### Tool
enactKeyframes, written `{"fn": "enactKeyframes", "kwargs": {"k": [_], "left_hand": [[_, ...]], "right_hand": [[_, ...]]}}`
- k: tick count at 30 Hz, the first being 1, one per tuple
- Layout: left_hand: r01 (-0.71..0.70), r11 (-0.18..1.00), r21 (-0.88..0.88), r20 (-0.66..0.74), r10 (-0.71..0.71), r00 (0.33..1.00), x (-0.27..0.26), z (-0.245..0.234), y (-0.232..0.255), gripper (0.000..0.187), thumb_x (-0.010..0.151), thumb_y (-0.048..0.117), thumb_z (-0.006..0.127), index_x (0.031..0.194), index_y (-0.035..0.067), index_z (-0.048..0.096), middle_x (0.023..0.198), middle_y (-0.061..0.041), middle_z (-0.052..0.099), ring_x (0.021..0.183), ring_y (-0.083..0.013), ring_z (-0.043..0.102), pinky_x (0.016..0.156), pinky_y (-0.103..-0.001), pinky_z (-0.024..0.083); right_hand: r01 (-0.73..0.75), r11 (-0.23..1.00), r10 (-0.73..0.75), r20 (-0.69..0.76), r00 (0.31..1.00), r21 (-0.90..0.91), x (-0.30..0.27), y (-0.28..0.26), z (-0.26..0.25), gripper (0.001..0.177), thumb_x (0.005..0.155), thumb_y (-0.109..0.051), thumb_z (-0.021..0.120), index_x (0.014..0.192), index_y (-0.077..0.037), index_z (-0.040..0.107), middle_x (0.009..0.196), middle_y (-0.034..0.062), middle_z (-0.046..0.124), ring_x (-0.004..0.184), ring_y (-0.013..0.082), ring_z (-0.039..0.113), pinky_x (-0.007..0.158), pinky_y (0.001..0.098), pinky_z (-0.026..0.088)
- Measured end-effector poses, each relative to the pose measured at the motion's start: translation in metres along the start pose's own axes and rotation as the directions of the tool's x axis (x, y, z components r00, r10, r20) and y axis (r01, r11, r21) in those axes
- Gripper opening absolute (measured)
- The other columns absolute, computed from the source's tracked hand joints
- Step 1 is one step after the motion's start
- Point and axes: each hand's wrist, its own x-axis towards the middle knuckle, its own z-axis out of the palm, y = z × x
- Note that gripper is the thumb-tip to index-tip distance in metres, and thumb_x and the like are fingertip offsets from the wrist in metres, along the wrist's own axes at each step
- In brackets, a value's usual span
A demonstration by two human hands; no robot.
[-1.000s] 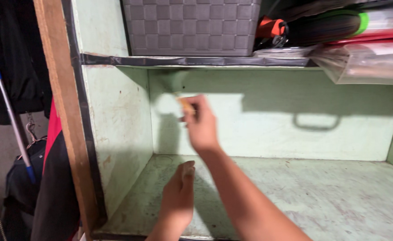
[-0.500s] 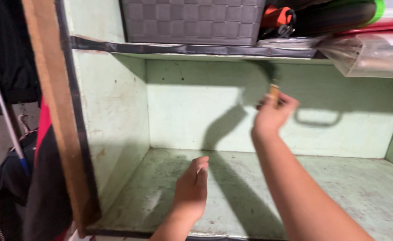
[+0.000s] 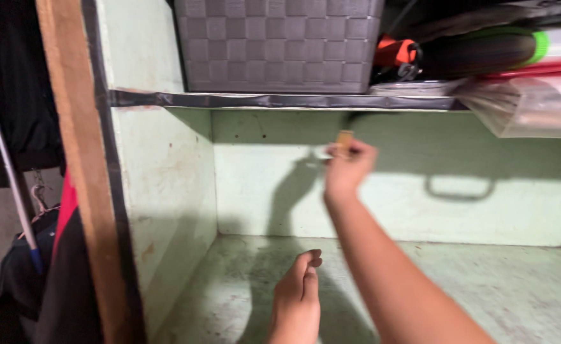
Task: The person cleans the interior surfaces of a wooden closet using a small handheld brush.
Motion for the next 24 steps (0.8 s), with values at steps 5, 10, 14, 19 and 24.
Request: {"fn": "enactKeyframes", "kwargs": {"k": [5, 10, 14, 19, 24], "left_hand": [[0.042, 0.995, -0.091, -0.067, -0.048, 0.997, 0.006, 0.000, -0.016, 0.038, 0.099, 0.023, 0.043, 0.126, 0.010, 0.066, 0.123, -0.011, 0.075, 0.118, -0.0260, 0.070, 0.102, -0.038, 0.051], [0.103, 0.981, -0.163, -0.091, -0.119, 0.989, 0.012, 0.008, -0.018, 0.037, 0.099, 0.024, 0.045, 0.124, 0.009, 0.068, 0.123, -0.012, 0.075, 0.117, -0.0273, 0.070, 0.101, -0.038, 0.051], [0.160, 0.960, -0.232, -0.089, -0.185, 0.979, 0.012, 0.020, -0.019, 0.037, 0.099, 0.025, 0.046, 0.123, 0.009, 0.070, 0.123, -0.013, 0.076, 0.117, -0.0284, 0.069, 0.101, -0.039, 0.051], [0.133, 0.982, -0.137, -0.093, -0.147, 0.985, 0.018, 0.009, -0.037, 0.037, 0.099, 0.025, 0.048, 0.121, 0.008, 0.072, 0.123, -0.014, 0.076, 0.116, -0.0297, 0.068, 0.100, -0.040, 0.051], [0.053, 0.998, -0.022, -0.007, -0.053, 0.999, 0.017, 0.006, -0.032, 0.039, 0.095, 0.021, 0.045, 0.121, 0.009, 0.071, 0.121, -0.012, 0.078, 0.117, -0.0241, 0.074, 0.102, -0.034, 0.053]], "right_hand": [[0.054, 0.991, 0.003, 0.431, 0.902, -0.119, -0.103, -0.038, 0.083, 0.014, 0.098, 0.004, 0.061, 0.107, -0.004, 0.054, 0.089, 0.0087, 0.069, 0.079, 0.0148, 0.066, 0.071, 0.0303, 0.055], [-0.015, 0.970, 0.183, 0.686, 0.704, -0.243, -0.144, -0.067, 0.105, 0.017, 0.094, 0.004, 0.061, 0.108, -0.005, 0.056, 0.092, 0.0083, 0.070, 0.084, 0.0135, 0.069, 0.077, 0.0288, 0.055], [0.212, 0.956, -0.002, 0.717, 0.697, -0.203, -0.130, -0.056, 0.099, 0.020, 0.094, 0.005, 0.057, 0.112, -0.003, 0.051, 0.099, 0.0081, 0.071, 0.085, 0.0167, 0.072, 0.077, 0.0311, 0.057], [0.293, 0.929, -0.164, 0.457, 0.874, -0.226, -0.052, -0.019, 0.038, 0.020, 0.100, 0.006, 0.054, 0.115, -0.003, 0.044, 0.098, 0.0117, 0.066, 0.085, 0.0185, 0.073, 0.077, 0.0334, 0.059], [0.279, 0.918, -0.205, 0.265, 0.942, -0.281, 0.052, 0.004, -0.066, 0.021, 0.100, 0.007, 0.057, 0.115, -0.003, 0.045, 0.100, 0.0076, 0.063, 0.083, 0.0166, 0.071, 0.073, 0.0308, 0.059]]}}
